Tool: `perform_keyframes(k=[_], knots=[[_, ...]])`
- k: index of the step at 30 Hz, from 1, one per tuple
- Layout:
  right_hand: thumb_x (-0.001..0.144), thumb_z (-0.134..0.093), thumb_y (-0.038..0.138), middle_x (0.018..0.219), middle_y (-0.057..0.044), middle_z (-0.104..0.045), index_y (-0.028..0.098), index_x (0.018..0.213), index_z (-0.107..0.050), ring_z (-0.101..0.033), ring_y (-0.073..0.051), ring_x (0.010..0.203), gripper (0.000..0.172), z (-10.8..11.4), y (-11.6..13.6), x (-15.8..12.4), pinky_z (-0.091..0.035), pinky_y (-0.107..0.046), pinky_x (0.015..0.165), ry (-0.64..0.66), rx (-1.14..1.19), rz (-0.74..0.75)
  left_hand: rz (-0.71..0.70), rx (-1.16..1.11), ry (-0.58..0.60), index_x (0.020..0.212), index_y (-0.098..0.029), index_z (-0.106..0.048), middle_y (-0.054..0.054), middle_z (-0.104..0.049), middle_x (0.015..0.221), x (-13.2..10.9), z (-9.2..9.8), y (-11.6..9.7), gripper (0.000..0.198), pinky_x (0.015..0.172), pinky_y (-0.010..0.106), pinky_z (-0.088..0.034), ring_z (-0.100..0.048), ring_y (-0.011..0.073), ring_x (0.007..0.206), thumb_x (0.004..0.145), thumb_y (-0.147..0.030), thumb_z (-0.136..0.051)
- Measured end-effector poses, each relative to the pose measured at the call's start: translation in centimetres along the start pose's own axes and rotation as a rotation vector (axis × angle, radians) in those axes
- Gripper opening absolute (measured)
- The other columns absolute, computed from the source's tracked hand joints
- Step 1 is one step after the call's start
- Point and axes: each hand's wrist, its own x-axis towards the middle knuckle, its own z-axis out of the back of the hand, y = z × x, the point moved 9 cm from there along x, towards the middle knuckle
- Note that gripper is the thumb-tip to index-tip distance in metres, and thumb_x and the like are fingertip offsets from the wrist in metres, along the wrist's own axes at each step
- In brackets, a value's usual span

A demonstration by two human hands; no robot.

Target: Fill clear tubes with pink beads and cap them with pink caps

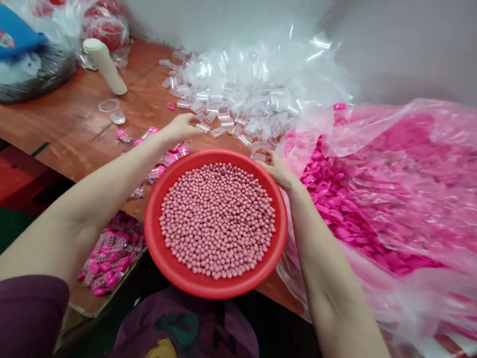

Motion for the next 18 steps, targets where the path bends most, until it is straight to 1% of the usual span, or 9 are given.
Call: perform_keyframes(k=[2, 3, 5, 8, 11, 13, 15, 16, 18], knots=[[0.085, -0.089, 0.036, 0.172, -0.030, -0.055, 0.014, 0.171, -0.049, -0.058, -0.046, 0.161, 0.097, -1.9, -0.3, 1.5, -0.046, -0.062, 0.137, 0.070, -0.223, 0.003, 0.099, 0.143, 0.203, 0.155, -0.013, -0.069, 0.017, -0.081, 0.144, 2.3, -4.0, -0.5, 0.087, 0.109, 0.046, -0.064, -0.078, 0.0400, 0.132, 0.073, -0.030, -0.094], [0.086, -0.088, 0.034, 0.174, -0.032, -0.051, 0.013, 0.175, -0.045, -0.058, -0.048, 0.161, 0.101, -2.4, -0.4, 2.3, -0.046, -0.063, 0.137, 0.089, -0.316, 0.006, 0.136, 0.223, 0.258, 0.162, -0.013, -0.063, 0.019, -0.078, 0.148, 3.3, -5.5, -0.5, 0.098, 0.109, 0.047, -0.065, -0.078, 0.0415, 0.133, 0.071, -0.029, -0.096], [0.092, -0.081, 0.027, 0.170, -0.031, -0.053, 0.013, 0.174, -0.047, -0.065, -0.047, 0.153, 0.090, -2.7, -0.7, 4.0, -0.050, -0.061, 0.133, 0.086, -0.402, 0.026, 0.169, 0.365, 0.287, 0.171, -0.014, -0.054, 0.024, -0.068, 0.164, 5.5, -7.4, -0.5, 0.116, 0.118, 0.049, -0.061, -0.072, 0.0448, 0.145, 0.066, -0.029, -0.102], [0.098, -0.068, 0.016, 0.161, -0.028, -0.059, 0.010, 0.168, -0.053, -0.065, -0.040, 0.152, 0.072, -1.3, -1.0, 6.9, -0.051, -0.054, 0.134, 0.003, -0.451, 0.071, 0.165, 0.498, 0.247, 0.178, -0.018, -0.045, 0.027, -0.037, 0.188, 8.6, -8.8, -0.9, 0.142, 0.137, 0.050, -0.045, -0.052, 0.0484, 0.167, 0.055, -0.039, -0.113], [0.097, -0.073, 0.019, 0.166, -0.030, -0.052, 0.008, 0.173, -0.043, -0.054, -0.042, 0.162, 0.083, 2.0, -1.5, 10.1, -0.043, -0.058, 0.140, -0.199, -0.403, 0.100, 0.187, 0.566, 0.271, 0.186, -0.017, -0.030, 0.026, -0.012, 0.196, 11.0, -9.8, -1.5, 0.168, 0.145, 0.048, -0.031, -0.034, 0.0481, 0.178, 0.047, -0.052, -0.117], [0.090, -0.086, 0.028, 0.171, -0.031, -0.047, 0.012, 0.178, -0.035, -0.047, -0.048, 0.166, 0.102, 3.7, -2.0, 12.0, -0.039, -0.069, 0.140, -0.306, -0.359, 0.075, 0.199, 0.552, 0.316, 0.188, -0.015, -0.021, 0.027, -0.010, 0.197, 12.0, -10.8, -2.2, 0.174, 0.147, 0.051, -0.027, -0.025, 0.0490, 0.181, 0.048, -0.052, -0.118], [0.077, -0.100, 0.031, 0.177, -0.034, -0.039, 0.015, 0.182, -0.028, -0.040, -0.056, 0.169, 0.127, 3.9, -2.6, 13.7, -0.035, -0.077, 0.138, -0.315, -0.355, -0.010, 0.161, 0.485, 0.356, 0.190, -0.017, -0.017, 0.027, -0.015, 0.196, 12.9, -12.7, -3.2, 0.167, 0.145, 0.057, -0.030, -0.024, 0.0488, 0.181, 0.057, -0.047, -0.115], [0.073, -0.103, 0.029, 0.179, -0.034, -0.035, 0.016, 0.183, -0.026, -0.038, -0.057, 0.170, 0.135, 3.4, -2.6, 14.4, -0.036, -0.078, 0.138, -0.291, -0.356, -0.040, 0.130, 0.440, 0.382, 0.190, -0.020, -0.016, 0.025, -0.021, 0.196, 13.2, -14.0, -3.6, 0.163, 0.143, 0.059, -0.035, -0.029, 0.0476, 0.180, 0.062, -0.046, -0.113], [0.073, -0.101, 0.022, 0.182, -0.033, -0.029, 0.017, 0.184, -0.025, -0.041, -0.055, 0.171, 0.134, 1.7, -1.9, 15.5, -0.040, -0.071, 0.138, -0.222, -0.330, -0.033, 0.006, 0.328, 0.412, 0.189, -0.018, -0.018, 0.026, -0.042, 0.187, 13.9, -16.9, -4.8, 0.158, 0.133, 0.060, -0.049, -0.047, 0.0471, 0.170, 0.065, -0.044, -0.111]])
